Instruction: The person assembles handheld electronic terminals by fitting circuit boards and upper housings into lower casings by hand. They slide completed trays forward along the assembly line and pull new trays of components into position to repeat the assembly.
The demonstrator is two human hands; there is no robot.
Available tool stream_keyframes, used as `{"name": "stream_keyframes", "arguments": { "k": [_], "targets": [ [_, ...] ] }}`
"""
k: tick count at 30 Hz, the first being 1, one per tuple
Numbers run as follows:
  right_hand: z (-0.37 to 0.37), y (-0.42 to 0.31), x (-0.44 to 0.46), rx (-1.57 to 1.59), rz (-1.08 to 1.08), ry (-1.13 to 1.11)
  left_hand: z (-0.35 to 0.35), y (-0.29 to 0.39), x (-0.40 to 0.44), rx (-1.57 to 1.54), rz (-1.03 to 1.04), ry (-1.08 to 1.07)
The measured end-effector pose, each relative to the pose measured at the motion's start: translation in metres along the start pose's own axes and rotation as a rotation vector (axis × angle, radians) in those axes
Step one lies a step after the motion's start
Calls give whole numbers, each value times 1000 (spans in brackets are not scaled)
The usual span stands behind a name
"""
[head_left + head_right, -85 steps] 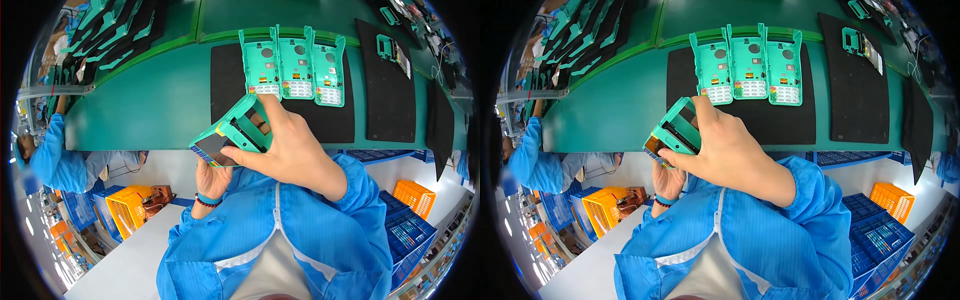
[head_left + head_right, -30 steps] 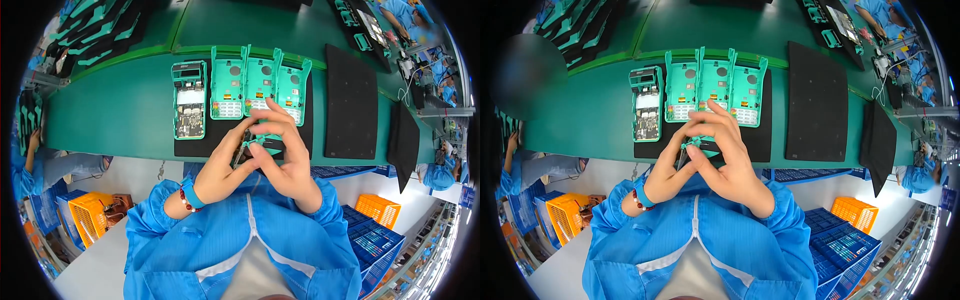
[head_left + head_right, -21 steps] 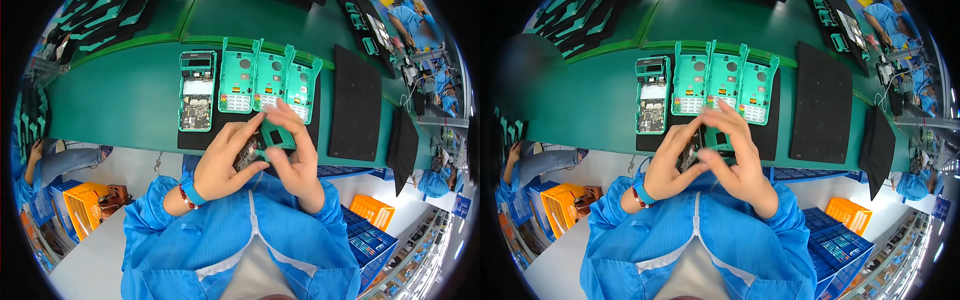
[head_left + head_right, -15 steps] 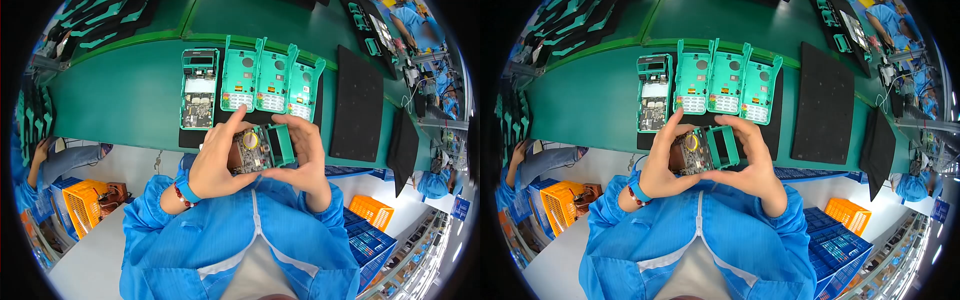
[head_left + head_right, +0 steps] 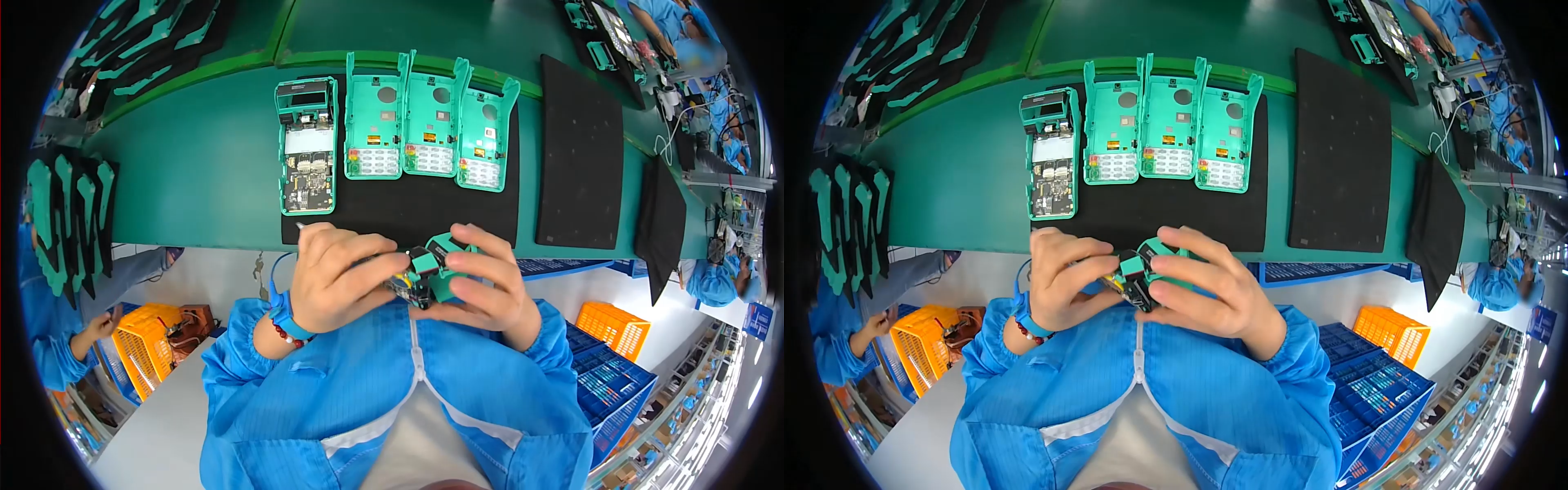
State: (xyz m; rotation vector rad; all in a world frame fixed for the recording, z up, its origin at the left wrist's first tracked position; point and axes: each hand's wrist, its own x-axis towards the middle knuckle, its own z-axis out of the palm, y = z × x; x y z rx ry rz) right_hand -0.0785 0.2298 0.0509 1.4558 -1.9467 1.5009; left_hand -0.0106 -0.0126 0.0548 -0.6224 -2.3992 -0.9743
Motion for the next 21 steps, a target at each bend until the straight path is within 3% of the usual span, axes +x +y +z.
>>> {"name": "stream_keyframes", "arguments": {
  "k": [3, 6, 7, 8, 10, 11, 12, 13, 14, 18, 21],
  "targets": [
    [-15, -6, 19, -122, 36, -148, -1, -2, 5, -707, -430, -184],
    [-27, 7, 30, 28, 49, -274, 12, -14, 6, -1173, -434, -357],
    [-26, 6, 36, 58, 112, -224, 14, -18, 6, -1176, -374, -354],
    [-31, 9, 47, 95, 171, -220, 18, -23, 6, -1107, -274, -283],
    [-42, 10, 70, -143, 270, -163, 17, -26, 15, -321, -249, -164],
    [-40, 17, 73, -38, 397, 22, 17, -28, 20, 40, -283, -123],
    [-38, 26, 76, 69, 525, 207, 25, -37, 11, 215, -260, -111],
    [-39, 33, 85, 13, 545, 228, 33, -47, 3, 389, -243, -97],
    [-41, 40, 96, -44, 565, 252, 40, -54, -6, 372, -209, -37],
    [-31, 67, 122, -369, 242, -40, 40, -37, -33, 343, -97, 3],
    [-15, 76, 126, -372, 318, -282, 41, -36, -42, 347, -46, 66]
  ]
}}
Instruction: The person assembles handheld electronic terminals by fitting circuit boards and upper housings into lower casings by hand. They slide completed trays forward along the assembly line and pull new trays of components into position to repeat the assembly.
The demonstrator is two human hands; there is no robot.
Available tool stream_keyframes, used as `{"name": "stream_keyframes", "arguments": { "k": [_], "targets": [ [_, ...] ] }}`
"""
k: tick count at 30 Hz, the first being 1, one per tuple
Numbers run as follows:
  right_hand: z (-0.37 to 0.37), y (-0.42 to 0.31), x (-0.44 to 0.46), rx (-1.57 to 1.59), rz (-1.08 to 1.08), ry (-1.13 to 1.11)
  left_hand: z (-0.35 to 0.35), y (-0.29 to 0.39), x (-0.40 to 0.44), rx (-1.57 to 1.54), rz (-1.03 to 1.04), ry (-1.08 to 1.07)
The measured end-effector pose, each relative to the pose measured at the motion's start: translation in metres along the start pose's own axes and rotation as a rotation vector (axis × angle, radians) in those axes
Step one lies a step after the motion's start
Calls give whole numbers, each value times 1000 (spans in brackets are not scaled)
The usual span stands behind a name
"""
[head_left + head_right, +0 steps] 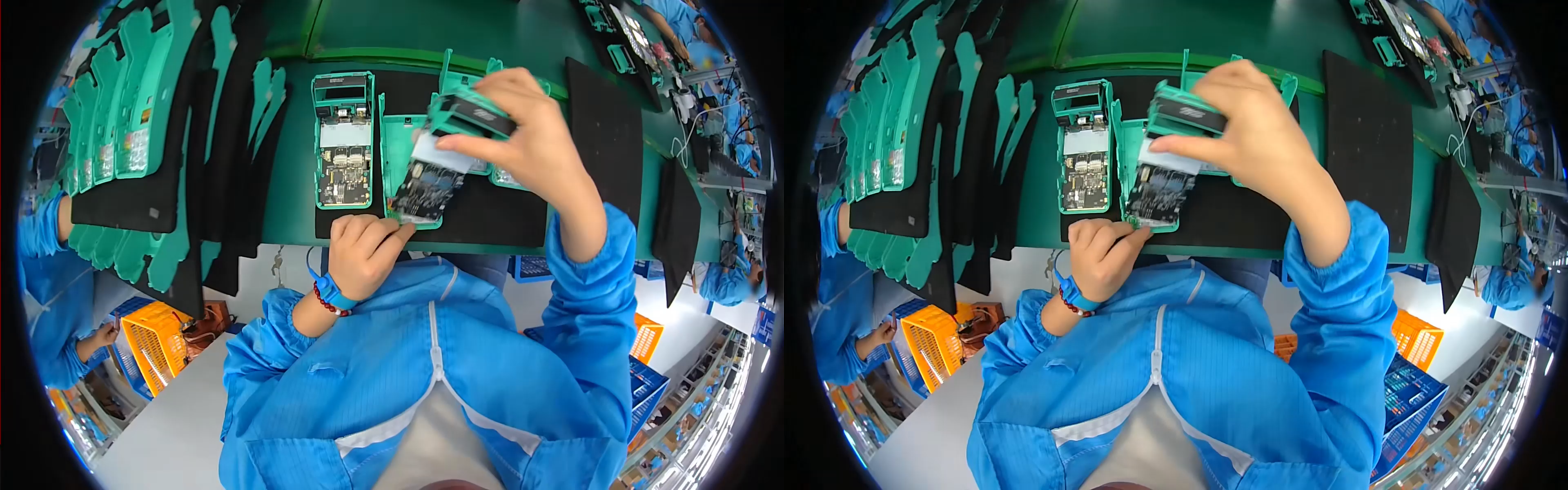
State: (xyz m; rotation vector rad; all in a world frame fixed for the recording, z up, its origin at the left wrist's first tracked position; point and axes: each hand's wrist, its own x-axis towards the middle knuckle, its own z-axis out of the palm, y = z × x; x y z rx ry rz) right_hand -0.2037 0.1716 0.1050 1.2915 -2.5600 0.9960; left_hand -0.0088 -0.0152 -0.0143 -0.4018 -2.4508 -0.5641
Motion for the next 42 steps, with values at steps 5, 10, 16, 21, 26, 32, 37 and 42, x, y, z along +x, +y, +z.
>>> {"name": "stream_keyframes", "arguments": {
  "k": [5, 10, 16, 21, 26, 32, 37, 42],
  "targets": [
    [6, -3, 20, -67, -117, -137, 3, -5, -4, 9, 33, 32],
    [30, 1, 33, -50, -171, -246, 2, -8, -5, 12, 23, 4],
    [61, 15, 37, -320, -181, -26, 0, -4, 3, -24, -15, -172],
    [61, 26, 38, -305, -252, 178, 1, -5, 6, -29, -20, -216],
    [87, 53, 28, -509, -223, 45, -5, -3, 33, -7, 12, -301],
    [58, 38, 6, 150, 37, 166, -32, -9, 56, 6, 98, -147],
    [41, -2, -60, 685, 272, 211, -66, -9, 18, -1207, -655, 146],
    [38, -57, -84, 966, 551, 91, -54, 15, 2, -2094, -1087, 285]
  ]
}}
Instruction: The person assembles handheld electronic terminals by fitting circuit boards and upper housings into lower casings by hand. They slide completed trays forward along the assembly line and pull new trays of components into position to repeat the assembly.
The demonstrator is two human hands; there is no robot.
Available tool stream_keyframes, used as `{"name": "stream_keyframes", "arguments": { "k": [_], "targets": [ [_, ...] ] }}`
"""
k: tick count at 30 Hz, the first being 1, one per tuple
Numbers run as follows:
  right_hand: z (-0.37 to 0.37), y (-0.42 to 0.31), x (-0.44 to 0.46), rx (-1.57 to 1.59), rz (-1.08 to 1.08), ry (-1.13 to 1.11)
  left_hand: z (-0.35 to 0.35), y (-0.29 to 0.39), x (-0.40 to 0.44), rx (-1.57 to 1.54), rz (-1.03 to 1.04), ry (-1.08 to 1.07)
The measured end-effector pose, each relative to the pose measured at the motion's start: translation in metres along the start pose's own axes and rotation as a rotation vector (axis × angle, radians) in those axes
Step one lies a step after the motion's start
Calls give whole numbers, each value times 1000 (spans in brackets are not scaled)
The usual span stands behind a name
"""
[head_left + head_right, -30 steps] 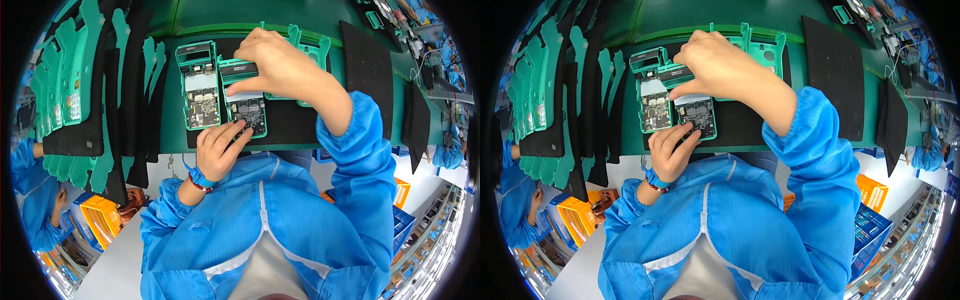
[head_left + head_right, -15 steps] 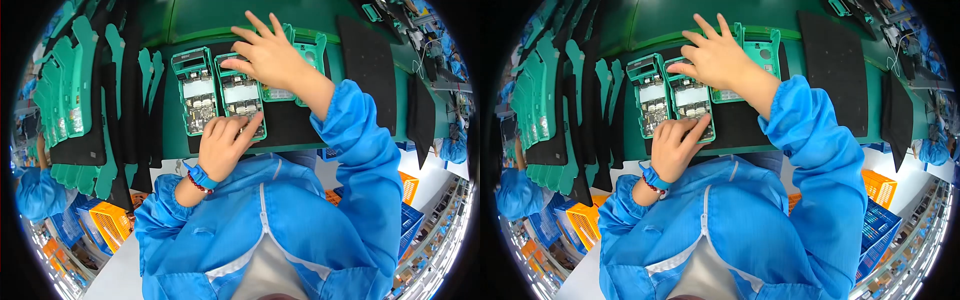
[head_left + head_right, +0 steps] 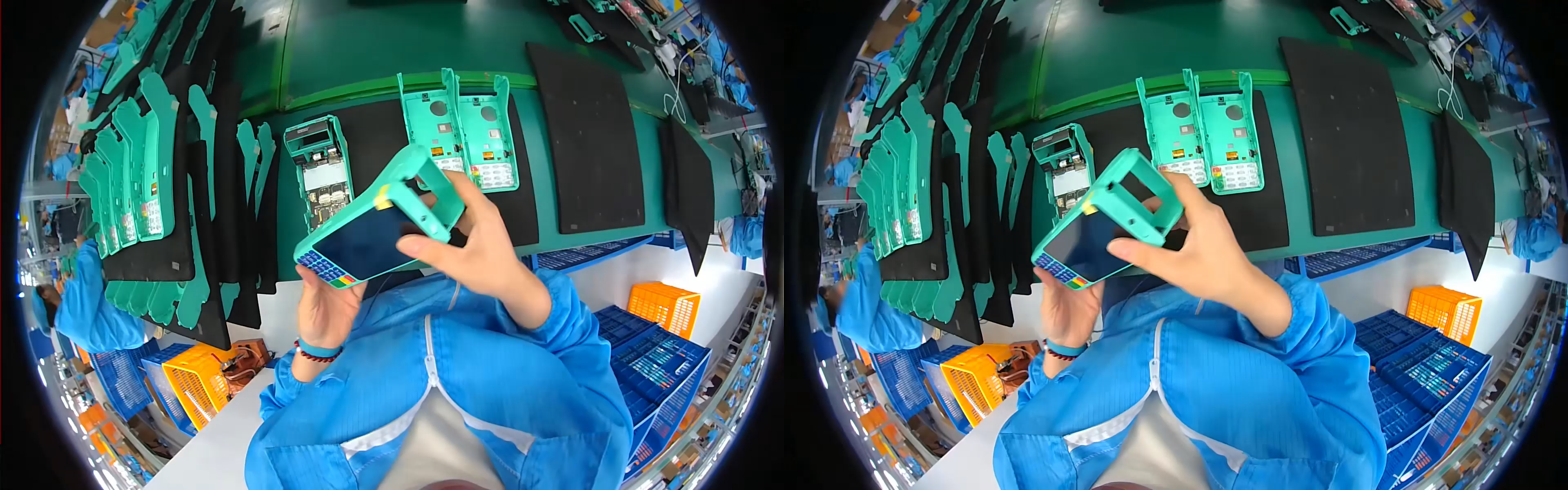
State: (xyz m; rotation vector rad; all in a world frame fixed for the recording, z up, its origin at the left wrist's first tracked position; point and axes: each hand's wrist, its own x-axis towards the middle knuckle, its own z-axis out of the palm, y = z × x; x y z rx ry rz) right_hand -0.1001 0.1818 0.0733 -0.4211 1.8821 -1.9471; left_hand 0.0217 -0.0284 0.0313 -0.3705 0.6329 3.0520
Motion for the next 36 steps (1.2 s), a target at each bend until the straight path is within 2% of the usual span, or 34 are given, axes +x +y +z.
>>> {"name": "stream_keyframes", "arguments": {
  "k": [2, 4, 10, 11, 13, 14, 15, 17, 18, 19, 20, 21, 22, 23, 24, 25, 26, 27, 29, 30, 33, 35, 36],
  "targets": [
    [10, -20, -7, -279, -99, 88, -27, -13, -4, -224, -97, -54],
    [16, -11, -11, -345, -218, 138, -43, -25, -7, -362, -173, -61],
    [18, -10, -19, -479, -365, 134, -41, -30, -12, -320, -155, -146],
    [16, -12, -19, -495, -375, 130, -41, -26, -14, -215, -80, -100],
    [9, -10, -14, -134, -193, 55, -32, -19, -13, 12, 47, -64],
    [-2, 5, -11, -165, -200, 20, -23, -15, -11, 140, 107, -57],
    [-11, 0, -12, -104, -139, -14, -20, -3, -13, 403, 213, -108],
    [-45, 16, -15, -641, -417, 246, -11, 11, -9, 1033, 495, -240],
    [-66, 7, -18, -725, -403, 369, -2, 15, -4, 1373, 712, -303],
    [-97, 5, -19, -933, -459, 528, 8, 14, 3, 1636, 834, -368],
    [-129, -2, -22, -1065, -442, 645, 21, 12, 9, 1874, 992, -423],
    [-171, 11, -27, -1255, -410, 778, 25, 7, 15, 2024, 1065, -408],
    [-213, 21, -37, -1361, -267, 869, 19, 3, 24, 2079, 1108, -424],
    [-252, 37, -51, -1395, -24, 919, 15, 0, 32, 2157, 1122, -429],
    [-288, 59, -67, -1357, 265, 928, 10, -3, 39, 2187, 1086, -426],
    [-312, 76, -81, -1288, 434, 916, 5, -6, 46, 2217, 1049, -423],
    [-330, 92, -93, -1244, 502, 913, 3, -8, 50, 2245, 1041, -421],
    [-310, 58, -96, -1288, 561, 882, 1, -12, 53, 2271, 1027, -421],
    [-311, 49, -110, -1090, 468, 880, -6, -18, 54, 2289, 967, -399],
    [-312, 49, -121, -857, 407, 823, -5, -19, 53, 2281, 922, -394],
    [-293, 26, -146, 129, 171, 801, -14, -16, 52, 2294, 837, -418],
    [-295, 17, -166, 335, -3, 910, -19, -17, 53, 2325, 830, -404],
    [-296, 16, -169, 346, -76, 1042, -20, -17, 53, 2328, 838, -397]
  ]
}}
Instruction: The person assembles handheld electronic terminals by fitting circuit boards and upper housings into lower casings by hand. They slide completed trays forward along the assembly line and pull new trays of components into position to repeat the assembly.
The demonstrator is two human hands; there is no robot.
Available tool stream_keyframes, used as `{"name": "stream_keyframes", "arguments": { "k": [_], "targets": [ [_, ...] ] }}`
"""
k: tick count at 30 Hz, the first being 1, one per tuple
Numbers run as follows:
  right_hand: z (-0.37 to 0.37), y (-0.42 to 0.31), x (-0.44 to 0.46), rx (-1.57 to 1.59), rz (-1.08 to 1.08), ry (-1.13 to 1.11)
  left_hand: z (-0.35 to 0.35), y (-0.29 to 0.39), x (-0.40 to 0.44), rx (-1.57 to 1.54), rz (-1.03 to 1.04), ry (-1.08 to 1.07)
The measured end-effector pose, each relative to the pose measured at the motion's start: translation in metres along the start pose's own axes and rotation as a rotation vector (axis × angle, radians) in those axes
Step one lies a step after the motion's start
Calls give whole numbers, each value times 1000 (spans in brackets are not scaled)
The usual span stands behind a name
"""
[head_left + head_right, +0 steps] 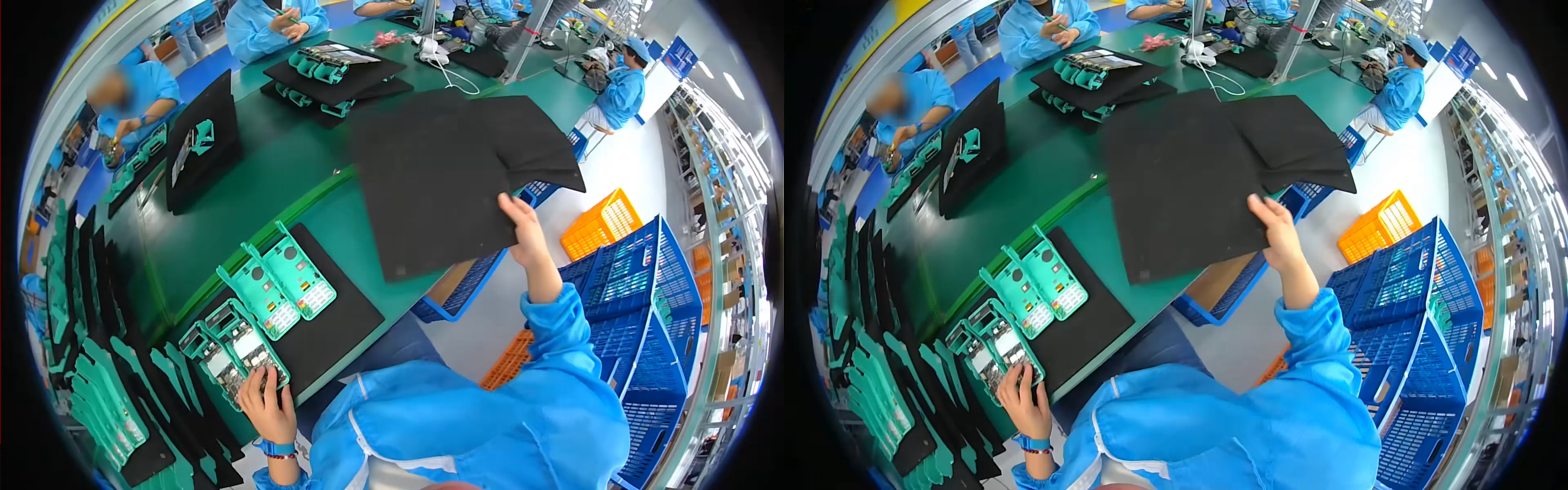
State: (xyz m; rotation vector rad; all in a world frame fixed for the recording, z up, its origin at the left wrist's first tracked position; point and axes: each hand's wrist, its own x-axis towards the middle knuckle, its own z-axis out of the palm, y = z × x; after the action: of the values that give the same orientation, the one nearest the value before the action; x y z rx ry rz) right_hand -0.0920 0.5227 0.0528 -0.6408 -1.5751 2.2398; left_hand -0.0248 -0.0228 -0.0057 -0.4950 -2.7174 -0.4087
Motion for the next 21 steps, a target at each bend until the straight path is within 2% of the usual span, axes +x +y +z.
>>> {"name": "stream_keyframes", "arguments": {
  "k": [1, 3, 7, 10, 13, 15, 17, 21],
  "targets": [
    [-10, -8, 3, 71, -41, -46, 1, -1, 0, -9, -3, -2],
    [-39, -14, 33, 127, -152, 8, 3, -4, -1, 1, -7, -2],
    [-55, -32, 90, 193, -275, 221, 1, -4, -1, 2, -12, -11],
    [-57, -12, 98, 246, -26, 366, -1, -2, 1, -11, -30, -13],
    [-17, 20, 79, 28, -43, 177, -2, 3, 6, -20, -46, 3],
    [36, 37, 78, -138, -61, -161, -1, 3, 5, -10, -57, 0],
    [93, 47, 104, -167, -67, -409, -3, 3, 7, -7, -54, -18],
    [179, 52, 205, 58, 37, -378, -3, 3, 7, -7, -62, -34]
  ]
}}
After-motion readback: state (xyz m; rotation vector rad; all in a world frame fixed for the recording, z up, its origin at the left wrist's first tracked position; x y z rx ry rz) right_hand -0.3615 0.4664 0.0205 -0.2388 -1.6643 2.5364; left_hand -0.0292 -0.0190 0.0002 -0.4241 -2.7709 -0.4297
